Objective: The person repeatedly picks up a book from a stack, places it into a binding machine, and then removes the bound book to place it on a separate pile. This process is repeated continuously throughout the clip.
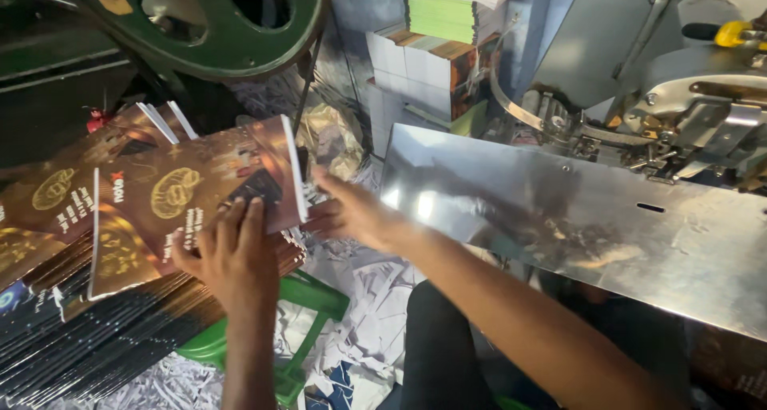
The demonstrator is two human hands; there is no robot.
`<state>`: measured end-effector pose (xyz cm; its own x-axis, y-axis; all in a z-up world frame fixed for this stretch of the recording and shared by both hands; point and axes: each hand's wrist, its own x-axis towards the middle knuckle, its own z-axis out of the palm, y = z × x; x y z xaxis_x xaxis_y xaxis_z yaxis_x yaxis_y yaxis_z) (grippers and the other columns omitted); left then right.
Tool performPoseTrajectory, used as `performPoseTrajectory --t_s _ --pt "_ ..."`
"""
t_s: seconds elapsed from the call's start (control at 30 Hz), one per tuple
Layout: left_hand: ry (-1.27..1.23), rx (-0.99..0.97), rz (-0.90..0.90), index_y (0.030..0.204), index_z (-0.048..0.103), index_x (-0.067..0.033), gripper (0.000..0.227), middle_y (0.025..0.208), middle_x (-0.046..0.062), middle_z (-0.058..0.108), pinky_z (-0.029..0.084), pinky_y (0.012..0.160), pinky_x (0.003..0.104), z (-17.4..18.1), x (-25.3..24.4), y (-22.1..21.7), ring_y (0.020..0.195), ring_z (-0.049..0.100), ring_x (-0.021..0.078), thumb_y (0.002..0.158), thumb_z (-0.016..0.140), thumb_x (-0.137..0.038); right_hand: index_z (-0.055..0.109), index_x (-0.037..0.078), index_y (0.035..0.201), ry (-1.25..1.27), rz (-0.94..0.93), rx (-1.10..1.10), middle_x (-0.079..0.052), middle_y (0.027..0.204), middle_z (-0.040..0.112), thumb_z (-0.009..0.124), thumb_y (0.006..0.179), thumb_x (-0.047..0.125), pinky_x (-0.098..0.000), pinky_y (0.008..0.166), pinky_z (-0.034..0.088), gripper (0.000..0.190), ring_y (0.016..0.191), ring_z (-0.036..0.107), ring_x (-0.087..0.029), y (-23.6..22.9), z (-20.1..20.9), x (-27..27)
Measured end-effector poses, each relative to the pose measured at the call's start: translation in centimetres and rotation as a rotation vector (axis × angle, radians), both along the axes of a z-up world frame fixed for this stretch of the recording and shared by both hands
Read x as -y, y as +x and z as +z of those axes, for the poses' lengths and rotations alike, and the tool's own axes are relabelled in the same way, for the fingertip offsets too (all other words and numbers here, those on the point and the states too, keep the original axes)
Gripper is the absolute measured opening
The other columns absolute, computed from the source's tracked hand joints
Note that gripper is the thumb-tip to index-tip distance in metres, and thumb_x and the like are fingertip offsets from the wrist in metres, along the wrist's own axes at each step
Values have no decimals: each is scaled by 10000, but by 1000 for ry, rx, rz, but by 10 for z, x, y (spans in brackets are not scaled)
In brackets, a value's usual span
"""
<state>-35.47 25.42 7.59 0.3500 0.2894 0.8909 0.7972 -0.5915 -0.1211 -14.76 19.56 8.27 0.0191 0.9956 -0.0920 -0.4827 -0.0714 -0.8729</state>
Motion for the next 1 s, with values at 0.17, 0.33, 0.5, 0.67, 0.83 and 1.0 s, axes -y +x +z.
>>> performPoseTrajectory --t_s 0.17,0.33,0.5,0.67,0.83,1.0 --pt "-69 34 -72 1238 763 -181 274 1254 8 725 249 1198 595 3 31 3 1216 633 194 971 742 -122 623 8 1229 53 69 -147 -156 1095 704 726 925 291 -463 845 604 428 961 725 -289 -36 4 -18" --pt "-243 108 -291 1227 719 -87 403 1299 81 692 308 1182 555 4 43 0 1252 597 292 838 640 -20 652 14 1227 -34 -146 -103 -135 1123 712 743 866 108 -398 857 591 384 979 714 -241 -38 -16 -22" --pt "-388 159 -480 1196 690 -62 403 1267 105 684 429 1090 488 8 42 -12 1206 590 334 817 593 33 637 -66 1323 138 -231 110 -118 1278 690 734 909 115 -337 1045 465 462 1169 634 -185 -10 -39 7" --pt "-323 175 -409 1272 660 -25 344 1359 162 638 474 1044 478 32 18 -7 1216 586 368 930 660 8 510 24 1428 426 -239 141 30 1420 578 695 891 105 -268 1121 369 574 1302 525 -71 45 -43 70" --pt "-177 -18 -558 1350 611 51 532 1404 230 592 441 1103 527 74 -16 27 1298 550 439 859 765 -83 635 -69 1326 197 -308 234 -72 1194 707 703 943 112 -318 1007 500 428 1089 647 -141 86 -50 113" --pt "-643 -79 -698 1244 679 -24 475 1241 155 675 532 878 422 96 -20 67 1061 636 347 793 810 -90 643 -32 1323 196 -367 297 -44 1192 707 696 945 112 -299 984 510 408 1085 645 -110 114 -62 145"
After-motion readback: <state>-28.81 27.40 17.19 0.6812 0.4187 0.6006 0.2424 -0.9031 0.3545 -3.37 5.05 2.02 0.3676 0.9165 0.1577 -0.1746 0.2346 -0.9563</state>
